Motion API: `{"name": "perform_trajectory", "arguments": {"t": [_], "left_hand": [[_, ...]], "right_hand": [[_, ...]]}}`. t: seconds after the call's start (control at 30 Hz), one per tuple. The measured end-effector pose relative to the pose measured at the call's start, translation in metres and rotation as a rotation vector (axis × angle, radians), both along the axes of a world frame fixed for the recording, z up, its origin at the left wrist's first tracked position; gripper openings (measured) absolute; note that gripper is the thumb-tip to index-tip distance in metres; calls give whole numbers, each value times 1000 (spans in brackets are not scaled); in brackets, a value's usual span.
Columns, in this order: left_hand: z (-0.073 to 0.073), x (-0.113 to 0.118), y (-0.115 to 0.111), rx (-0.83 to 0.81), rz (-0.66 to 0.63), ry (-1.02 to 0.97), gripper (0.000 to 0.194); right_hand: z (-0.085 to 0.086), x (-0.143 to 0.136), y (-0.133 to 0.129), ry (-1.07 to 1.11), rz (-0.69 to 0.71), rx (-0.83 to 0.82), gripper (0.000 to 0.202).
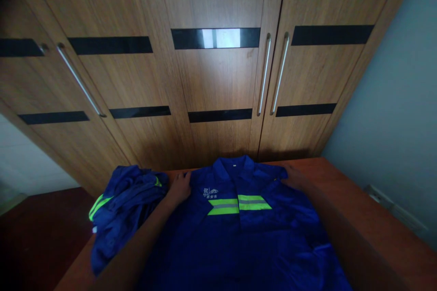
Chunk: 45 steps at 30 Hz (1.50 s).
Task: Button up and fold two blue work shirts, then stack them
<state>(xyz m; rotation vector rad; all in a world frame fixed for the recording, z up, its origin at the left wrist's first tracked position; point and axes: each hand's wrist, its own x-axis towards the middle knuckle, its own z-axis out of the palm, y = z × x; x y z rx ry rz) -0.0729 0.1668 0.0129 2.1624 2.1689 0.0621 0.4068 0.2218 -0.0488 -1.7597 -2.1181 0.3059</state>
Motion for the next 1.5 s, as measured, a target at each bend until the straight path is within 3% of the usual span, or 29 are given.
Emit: {"name": "perform_trajectory", "arguments": {"t": [0.2,0.3,0.4,0.57,0.73,0.93,1.1,1.27,1.37,1.5], "left_hand": [[5,-23,48,-158,-52,-7,34],[6,-30,64,-210,-58,-23,33],[5,-32,73,-252,-65,-53,33],[9,-34,74,-227,-78,-119,31],[22,-33,65,-92,-28,-181,30],[47,-26,55,128,47,-234,24],[71,-24,18,244,-57,-295,25],[81,-39,-61,320,-236,-369,24],[72,-53,-117,382,-331,-409,23],[40,-64,-180,384,-516,-392,20]], "right_hand": [[22,-13,32,-55,195,-172,63],[25,-20,42,-75,204,-219,68],[24,-26,46,-79,192,-247,56],[24,-31,46,-57,183,-258,29],[34,-25,43,-40,106,-153,26],[60,-18,30,13,38,27,29],[88,-19,-5,56,38,147,30],[105,-8,-86,109,42,227,31],[94,10,-151,140,34,292,31],[40,35,-231,62,-29,324,31]]}}
